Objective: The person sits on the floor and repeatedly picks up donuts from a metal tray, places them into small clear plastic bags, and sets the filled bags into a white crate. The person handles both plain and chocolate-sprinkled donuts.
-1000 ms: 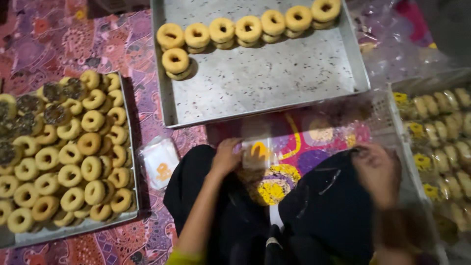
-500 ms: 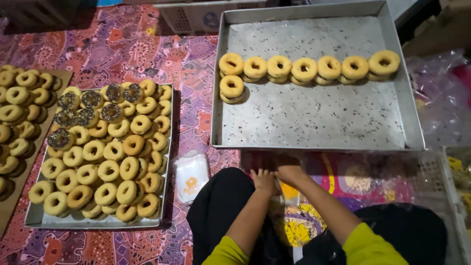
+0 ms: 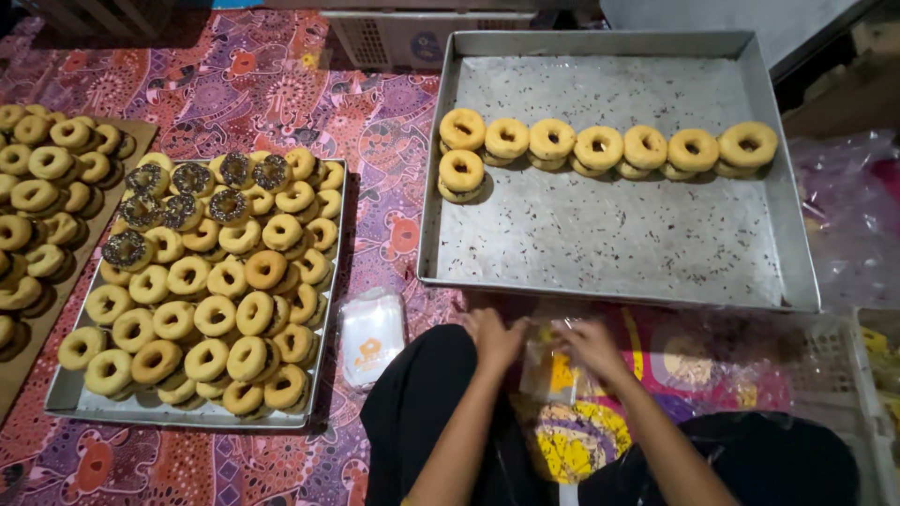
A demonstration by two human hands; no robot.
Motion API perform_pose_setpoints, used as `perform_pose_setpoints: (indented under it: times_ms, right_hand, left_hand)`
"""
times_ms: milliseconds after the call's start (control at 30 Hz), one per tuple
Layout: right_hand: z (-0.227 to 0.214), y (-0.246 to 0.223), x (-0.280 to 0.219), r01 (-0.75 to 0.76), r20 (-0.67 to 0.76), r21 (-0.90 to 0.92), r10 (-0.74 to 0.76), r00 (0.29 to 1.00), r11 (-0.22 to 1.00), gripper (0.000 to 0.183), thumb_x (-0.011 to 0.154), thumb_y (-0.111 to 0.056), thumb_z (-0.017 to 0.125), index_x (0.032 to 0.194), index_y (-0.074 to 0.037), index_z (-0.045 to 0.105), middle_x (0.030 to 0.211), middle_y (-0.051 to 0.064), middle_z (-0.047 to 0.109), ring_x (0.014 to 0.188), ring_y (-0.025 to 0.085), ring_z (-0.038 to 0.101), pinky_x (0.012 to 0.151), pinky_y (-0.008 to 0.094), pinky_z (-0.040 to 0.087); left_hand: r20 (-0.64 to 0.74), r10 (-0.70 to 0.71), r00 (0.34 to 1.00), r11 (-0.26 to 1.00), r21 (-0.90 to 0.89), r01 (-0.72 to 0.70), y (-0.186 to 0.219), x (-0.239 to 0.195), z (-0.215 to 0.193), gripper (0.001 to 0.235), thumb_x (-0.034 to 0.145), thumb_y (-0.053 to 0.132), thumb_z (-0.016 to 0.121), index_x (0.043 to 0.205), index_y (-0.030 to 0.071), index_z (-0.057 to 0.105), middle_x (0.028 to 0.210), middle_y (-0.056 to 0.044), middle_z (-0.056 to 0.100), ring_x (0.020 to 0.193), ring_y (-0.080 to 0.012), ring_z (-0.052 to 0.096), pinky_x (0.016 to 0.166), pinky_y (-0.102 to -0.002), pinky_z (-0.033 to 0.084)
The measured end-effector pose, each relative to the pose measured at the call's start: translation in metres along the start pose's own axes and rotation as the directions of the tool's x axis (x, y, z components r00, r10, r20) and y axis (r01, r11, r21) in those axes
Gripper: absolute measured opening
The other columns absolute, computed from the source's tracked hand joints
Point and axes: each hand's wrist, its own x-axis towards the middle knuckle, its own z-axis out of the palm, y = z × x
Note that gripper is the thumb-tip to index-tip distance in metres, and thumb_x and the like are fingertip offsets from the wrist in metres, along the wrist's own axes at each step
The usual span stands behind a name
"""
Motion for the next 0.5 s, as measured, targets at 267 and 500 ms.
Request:
perform_pose_setpoints:
  times_ms: [267,500]
  right_hand:
    - [0.031,-0.095,-0.111,0.78,0.423,-0.313,-0.656,0.626,0.542,0.052,0.087,-0.033,0.078,0.128,-0.002,0.069,0.151,0.022,0.055,0.144,0.041,0.039,0.114,0.049,0.032]
    - [0.023,-0.279,0.072,0.6,-0.023,-0.655,-0.806,0.592,0.459,0.054,0.094,-0.024,0.066,0.143,-0.002,0.056,0.155,0.018,0.045,0.144,0.042,0.035,0.117,0.05,0.032]
  left_hand:
    - [0.455,0.085,0.887,-0.268,-0.846,0.46,-0.007,-0.025,-0.031,0.046,0.105,0.043,0.054,0.122,0.001,0.062,0.112,-0.019,0.068,0.095,-0.0335,0.067,0.079,-0.046,0.057]
    - [0.396,-0.102,0.913,-0.317,-0.882,0.347,-0.042,0.038,-0.013,0.034,0.102,0.022,0.047,0.127,0.002,0.06,0.113,-0.014,0.071,0.1,-0.0302,0.073,0.083,-0.048,0.066]
